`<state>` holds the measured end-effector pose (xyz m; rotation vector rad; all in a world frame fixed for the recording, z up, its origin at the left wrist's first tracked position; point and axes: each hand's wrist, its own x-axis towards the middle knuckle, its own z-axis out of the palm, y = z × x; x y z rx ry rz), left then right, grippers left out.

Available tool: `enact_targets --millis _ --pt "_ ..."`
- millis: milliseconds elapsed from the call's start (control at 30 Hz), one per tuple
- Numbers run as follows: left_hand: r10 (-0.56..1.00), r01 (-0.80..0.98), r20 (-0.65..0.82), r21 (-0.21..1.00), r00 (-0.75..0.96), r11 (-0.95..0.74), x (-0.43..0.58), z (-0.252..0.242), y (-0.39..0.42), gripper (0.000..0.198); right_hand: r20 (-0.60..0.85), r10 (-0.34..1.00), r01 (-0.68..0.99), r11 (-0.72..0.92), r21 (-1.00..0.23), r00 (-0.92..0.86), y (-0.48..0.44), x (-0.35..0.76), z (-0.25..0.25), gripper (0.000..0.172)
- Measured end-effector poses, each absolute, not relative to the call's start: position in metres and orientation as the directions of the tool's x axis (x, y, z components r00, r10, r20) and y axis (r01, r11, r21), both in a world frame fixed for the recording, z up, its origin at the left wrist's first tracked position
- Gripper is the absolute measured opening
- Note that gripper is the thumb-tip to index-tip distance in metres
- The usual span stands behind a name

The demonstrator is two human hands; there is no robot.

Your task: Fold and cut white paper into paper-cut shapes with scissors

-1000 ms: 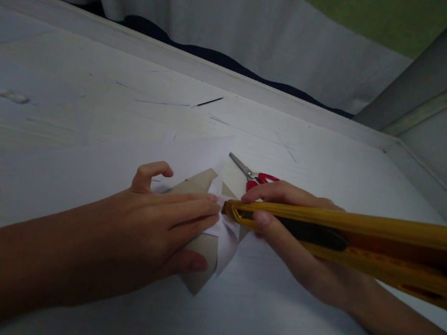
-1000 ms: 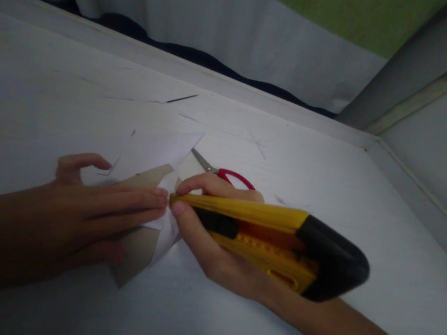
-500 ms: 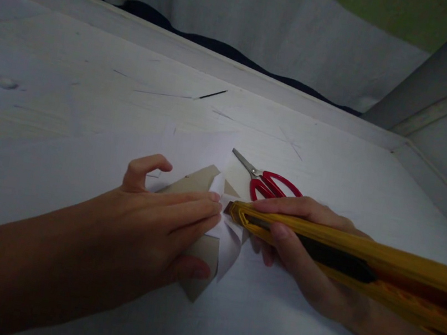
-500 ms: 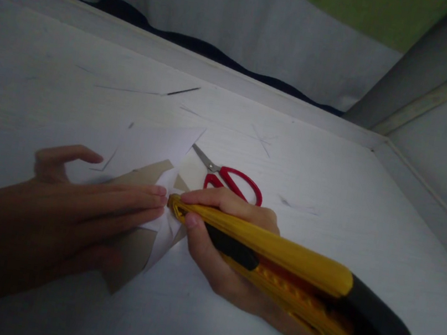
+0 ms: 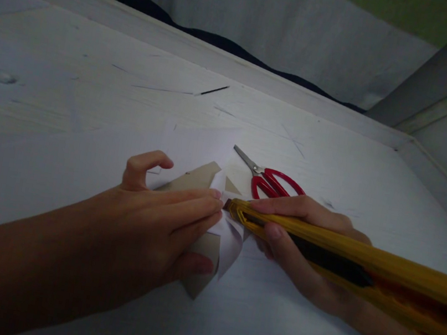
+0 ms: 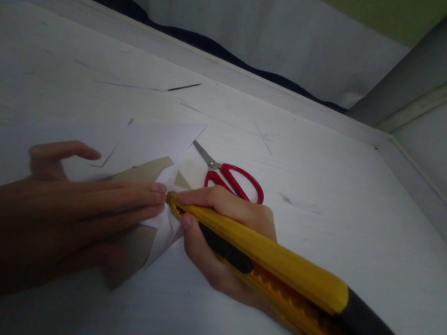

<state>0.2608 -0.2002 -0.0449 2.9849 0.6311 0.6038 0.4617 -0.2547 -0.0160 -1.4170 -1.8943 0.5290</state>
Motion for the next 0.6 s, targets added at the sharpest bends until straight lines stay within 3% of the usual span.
enact_targets --millis 167,600 --pt "0.392 0.391 0.454 0.101 0.8 -0.915 0.259 -0.056 -0.202 0.026 0.383 0.892 0.657 0.439 -0.613 -0.239 -0.255 0.469 -0.024 0.018" --pt "0.415 0.427 0.493 0.094 0.765 -0.9 0.265 -0.048 -0.205 0.022 0.385 0.869 0.595 0.494 -0.634 -0.311 -0.255 0.473 -0.033 0.029"
